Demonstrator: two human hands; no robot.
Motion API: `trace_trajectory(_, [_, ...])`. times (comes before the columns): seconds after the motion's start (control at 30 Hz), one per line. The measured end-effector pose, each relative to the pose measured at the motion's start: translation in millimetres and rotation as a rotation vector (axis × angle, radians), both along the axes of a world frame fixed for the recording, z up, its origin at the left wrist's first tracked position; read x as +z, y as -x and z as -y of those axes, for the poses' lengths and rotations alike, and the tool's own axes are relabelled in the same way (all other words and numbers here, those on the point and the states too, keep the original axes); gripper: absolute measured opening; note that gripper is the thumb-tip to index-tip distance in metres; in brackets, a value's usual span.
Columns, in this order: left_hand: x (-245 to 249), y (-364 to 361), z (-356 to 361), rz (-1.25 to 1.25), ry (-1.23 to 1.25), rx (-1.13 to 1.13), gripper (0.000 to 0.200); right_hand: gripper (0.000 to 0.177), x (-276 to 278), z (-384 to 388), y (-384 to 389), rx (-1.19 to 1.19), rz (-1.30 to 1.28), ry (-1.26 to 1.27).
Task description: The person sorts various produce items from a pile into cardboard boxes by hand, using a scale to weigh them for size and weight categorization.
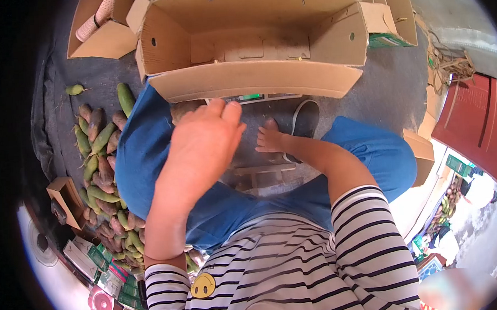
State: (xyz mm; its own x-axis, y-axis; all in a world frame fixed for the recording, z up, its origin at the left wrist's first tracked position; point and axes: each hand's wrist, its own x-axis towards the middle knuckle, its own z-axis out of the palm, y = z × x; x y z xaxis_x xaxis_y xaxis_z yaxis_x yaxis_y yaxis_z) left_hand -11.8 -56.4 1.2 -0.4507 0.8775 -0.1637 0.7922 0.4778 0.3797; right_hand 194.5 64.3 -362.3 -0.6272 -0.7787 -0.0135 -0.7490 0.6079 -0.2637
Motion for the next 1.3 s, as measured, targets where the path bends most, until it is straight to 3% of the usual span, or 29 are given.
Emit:
trace_trajectory(0.2, [3.2, 4.0, -2.5, 0.028, -0.13, 0.032, 0.019, 0.065, 58.4, 19.7, 20.8, -0.271, 0.573, -0.17])
trace_trajectory(0.3, [9.5, 12.7, -4.2, -0.061, -0.243, 0.161, 0.02, 0.083, 145.6, 6.0, 54.0, -0.345, 0.748, -0.027])
trace_trajectory(0.37, [7.9, 25.0, -1.7, -0.223, -0.345, 0.281, 0.02, 0.082, 229.6, -15.0, 78.4, -0.334, 0.856, 0.232])
trace_trajectory(0.43, [4.5, 35.5, 0.0, -0.343, -0.299, 0.364, 0.022, 0.084, 321.0, -37.9, 96.0, -0.405, 0.858, 0.401])
trace_trajectory(0.5, [-3.7, 44.2, 5.0, -0.439, -0.183, 0.412, 0.023, 0.088, 396.5, -62.4, 108.9, -0.516, 0.753, 0.407])
trace_trajectory(0.57, [-15.5, 45.2, 1.2, -0.491, -0.02, 0.387, 0.022, 0.088, 437.7, -87.1, 119.8, -0.642, 0.532, 0.518])
trace_trajectory(0.63, [-30.9, 44.9, -3.7, -0.471, 0.08, 0.355, 0.02, 0.092, 459.9, -101.8, 140.1, -0.861, 0.431, 0.444])
trace_trajectory(0.7, [-36.4, 44.4, -7.7, -0.454, 0.098, 0.305, 0.017, 0.092, 445.0, -113.5, 177.0, -0.876, 0.411, 0.426])
trace_trajectory(0.77, [-33.5, 41.9, -5.3, -0.436, 0.027, 0.234, 0.013, 0.093, 381.7, -140.6, 217.7, -0.738, 0.36, 0.296])
trace_trajectory(0.83, [-27.6, 32.0, -3.7, -0.419, 0.043, 0.181, 0.01, 0.087, 327.5, -145.1, 244.2, -0.721, 0.536, 0.148])
trace_trajectory(0.9, [-26.4, 21.7, -4.2, -0.443, 0.035, 0.16, 0.003, 0.086, 282.7, -133.4, 260.6, -0.686, 0.624, -0.22])
trace_trajectory(0.97, [-25.4, 22.7, -3.9, -0.461, 0.056, 0.14, 0.004, 0.084, 261.0, -117.7, 267.1, -0.611, 0.765, -0.41])
trace_trajectory(1.07, [-26.1, 23.6, -6.4, -0.515, 0.102, 0.125, 0.005, 0.082, 200.2, -113.2, 266.8, -0.559, 0.81, -0.48])
trace_trajectory(1.17, [-25.9, 22.2, -7.2, -0.533, 0.129, 0.115, 0.004, 0.065, 181.9, -116.0, 261.5, -0.595, 0.813, -0.448])
trace_trajectory(1.27, [-24.1, 22.0, -7.1, -0.505, 0.138, 0.123, 0.002, 0.082, 217.1, -111.8, 275.2, -0.502, 0.799, -0.508])
trace_trajectory(1.3, [-24.0, 22.0, -7.4, -0.492, 0.152, 0.124, 0.002, 0.081, 237.0, -108.2, 266.7, -0.688, 0.604, -0.315])
